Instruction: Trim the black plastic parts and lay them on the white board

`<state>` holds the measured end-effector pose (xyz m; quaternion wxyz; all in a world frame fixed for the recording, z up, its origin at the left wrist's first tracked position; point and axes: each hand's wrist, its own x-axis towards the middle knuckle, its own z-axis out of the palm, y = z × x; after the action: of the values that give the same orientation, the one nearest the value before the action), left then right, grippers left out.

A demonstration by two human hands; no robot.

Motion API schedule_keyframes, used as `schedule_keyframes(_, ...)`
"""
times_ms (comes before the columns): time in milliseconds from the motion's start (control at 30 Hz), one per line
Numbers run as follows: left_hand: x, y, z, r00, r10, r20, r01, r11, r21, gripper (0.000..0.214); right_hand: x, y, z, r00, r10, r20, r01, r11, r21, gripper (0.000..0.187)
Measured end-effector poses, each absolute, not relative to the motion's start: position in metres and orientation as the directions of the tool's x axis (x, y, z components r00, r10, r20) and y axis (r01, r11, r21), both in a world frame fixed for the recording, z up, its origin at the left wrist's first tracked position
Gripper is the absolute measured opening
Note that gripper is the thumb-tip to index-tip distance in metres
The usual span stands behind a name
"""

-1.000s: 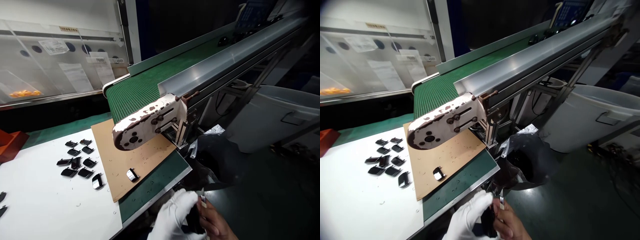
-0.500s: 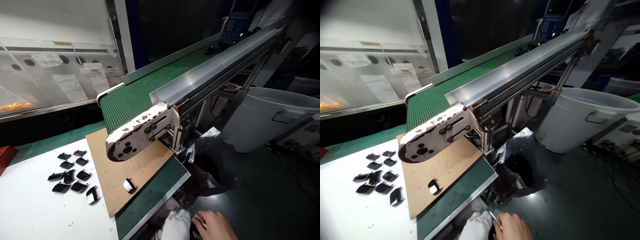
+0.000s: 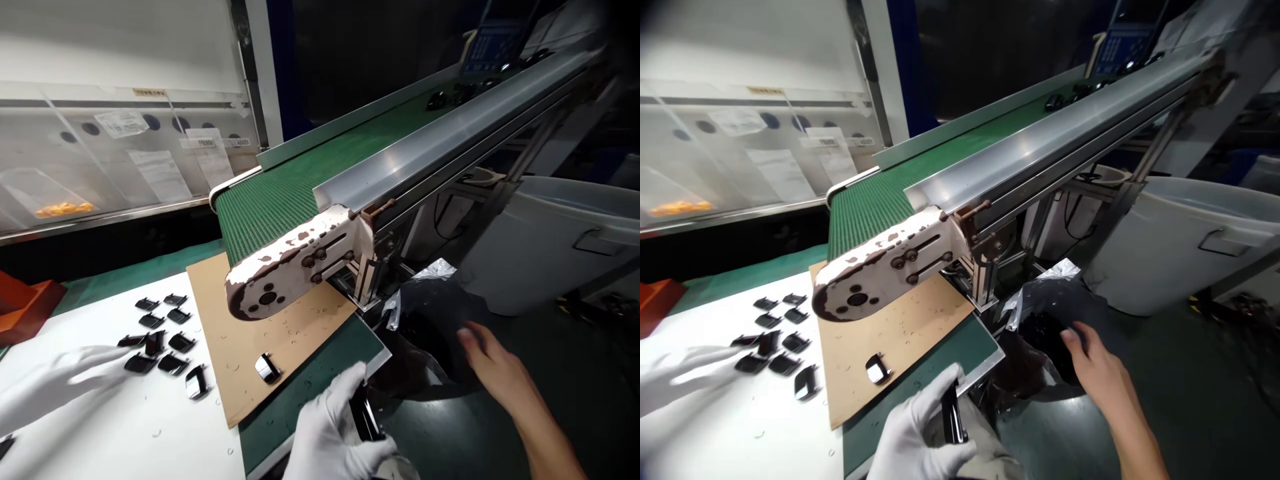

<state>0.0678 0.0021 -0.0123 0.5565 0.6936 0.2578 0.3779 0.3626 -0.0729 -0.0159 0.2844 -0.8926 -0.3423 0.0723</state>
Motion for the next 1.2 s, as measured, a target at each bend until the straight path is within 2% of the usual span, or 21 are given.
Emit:
schedule_keyframes(133,0.064,0.0,0.009,0.569,0.814,0.114,-0.126,-0.051,0.991,0.074,0.316,-0.077,-0.018,0.54,0.838,-0.076,0.548,-0.418,-0.725,0.045)
schedule_keyframes(233,0.066,0.0,0.02,0.633,0.772,0.061,-0.148,0.044,0.988,0.065,0.282,-0.079,-0.002,0.322,0.94,-0.109,0.494,-0.265,-0.828,0.038)
schedule_keyframes(300,0.067,-0.001,0.024,0.641,0.767,0.038,-0.145,0.072,0.987,0.064,0.264,-0.081,0.013,0.221,0.971,-0.092,0.503,-0.194,-0.842,0.04)
schedule_keyframes(400,0.067,-0.005,0.024,0.599,0.8,0.038,-0.156,0.07,0.985,0.069,0.245,-0.084,0.03,0.11,0.994,0.011,0.609,-0.059,-0.791,0.044)
schedule_keyframes(500,0.065,-0.009,0.022,0.607,0.793,0.053,-0.196,0.084,0.977,0.07,0.231,-0.086,0.037,0.065,0.994,0.093,0.763,0.01,-0.647,0.058)
schedule_keyframes(600,0.063,-0.012,0.021,0.633,0.774,0.024,-0.185,0.121,0.975,0.071,0.222,-0.082,0.039,0.019,0.994,0.105,0.854,0.038,-0.519,0.066)
schedule_keyframes(733,0.061,-0.014,0.025,0.648,0.757,-0.086,-0.089,0.187,0.978,0.076,0.217,-0.077,0.044,0.014,0.998,0.061,0.854,0.019,-0.52,0.085)
schedule_keyframes(833,0.059,-0.016,0.03,0.639,0.76,-0.118,-0.066,0.207,0.976,0.073,0.217,-0.077,0.048,0.025,0.999,0.035,0.855,-0.003,-0.518,0.093)
schedule_keyframes(1200,0.06,-0.016,0.035,0.652,0.738,-0.176,-0.049,0.273,0.961,0.073,0.217,-0.078,0.042,-0.034,0.995,0.096,0.907,0.071,-0.416,0.094)
